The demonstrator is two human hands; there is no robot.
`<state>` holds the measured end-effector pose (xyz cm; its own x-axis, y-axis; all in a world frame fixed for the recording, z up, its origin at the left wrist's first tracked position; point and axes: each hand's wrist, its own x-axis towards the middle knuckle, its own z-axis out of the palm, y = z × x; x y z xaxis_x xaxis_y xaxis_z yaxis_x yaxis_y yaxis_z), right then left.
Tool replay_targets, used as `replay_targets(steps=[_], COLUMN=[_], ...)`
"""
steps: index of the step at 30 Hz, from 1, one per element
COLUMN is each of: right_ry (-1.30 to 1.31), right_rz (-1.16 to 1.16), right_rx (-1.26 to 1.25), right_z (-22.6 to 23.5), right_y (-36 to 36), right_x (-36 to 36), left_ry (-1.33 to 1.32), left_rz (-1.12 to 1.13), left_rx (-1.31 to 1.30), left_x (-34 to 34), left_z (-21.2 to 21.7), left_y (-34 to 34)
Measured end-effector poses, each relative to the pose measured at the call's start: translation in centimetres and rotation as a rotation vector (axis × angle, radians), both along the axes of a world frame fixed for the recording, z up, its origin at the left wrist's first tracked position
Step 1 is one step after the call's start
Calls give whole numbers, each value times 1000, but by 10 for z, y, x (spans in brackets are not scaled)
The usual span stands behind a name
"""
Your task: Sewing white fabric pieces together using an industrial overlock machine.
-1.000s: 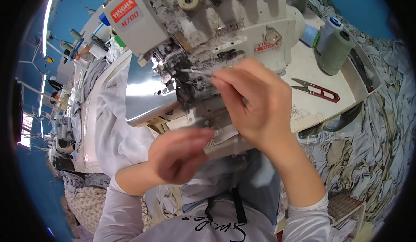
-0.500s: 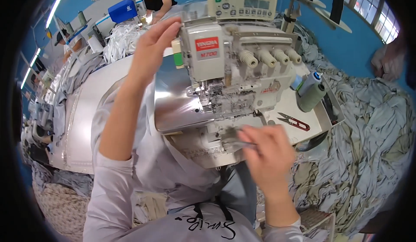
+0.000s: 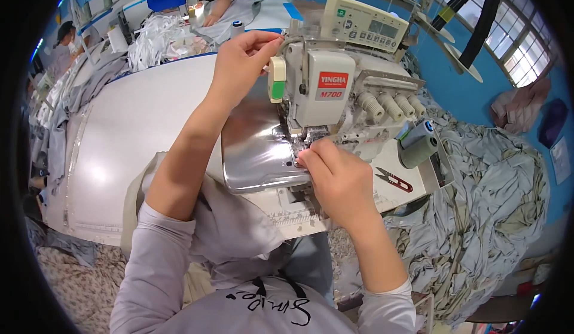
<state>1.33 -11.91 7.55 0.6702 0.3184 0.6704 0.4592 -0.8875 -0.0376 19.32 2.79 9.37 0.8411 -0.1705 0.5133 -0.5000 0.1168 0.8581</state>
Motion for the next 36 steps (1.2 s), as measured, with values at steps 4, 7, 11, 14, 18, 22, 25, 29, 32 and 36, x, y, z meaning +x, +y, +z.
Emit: replay_targets(steps=[4,7,11,14,18,22,25,29,32,36], right_ry=[-20,-46,-79,-62,-18,-173,-121,-203,-57,203], right_rz=[7,-7,-6,-26,164,-59,-419,-417,-494,-459], right_rx=[-7,-23,-31,-34,44,356,1049,963,978,1111], right_z=[-2,-1,-4,-3,-2,-21,-35,-46,-34,-42], right_y=[1,4,10,38,76,12,-63,-125,-157,-190], right_x=[4,4,7,5,-16,-44,-27,25,48,74], left_ry=[162,228,438,495,332,136,-214,-446,-636,-666], left_rz=[-106,-130,-215,-262,-174,-17,204,6,105,248], left_rx=[58,-70,29,60,131,156,296,449,589,832], left_x=[7,6,19,21,23,-5,-54,-91,-88,-70], left_z=[-4,-7,-9,-4,-17,-2,19,8,-7,-19], left_y=[0,1,6,4,20,53,60,63,63,69])
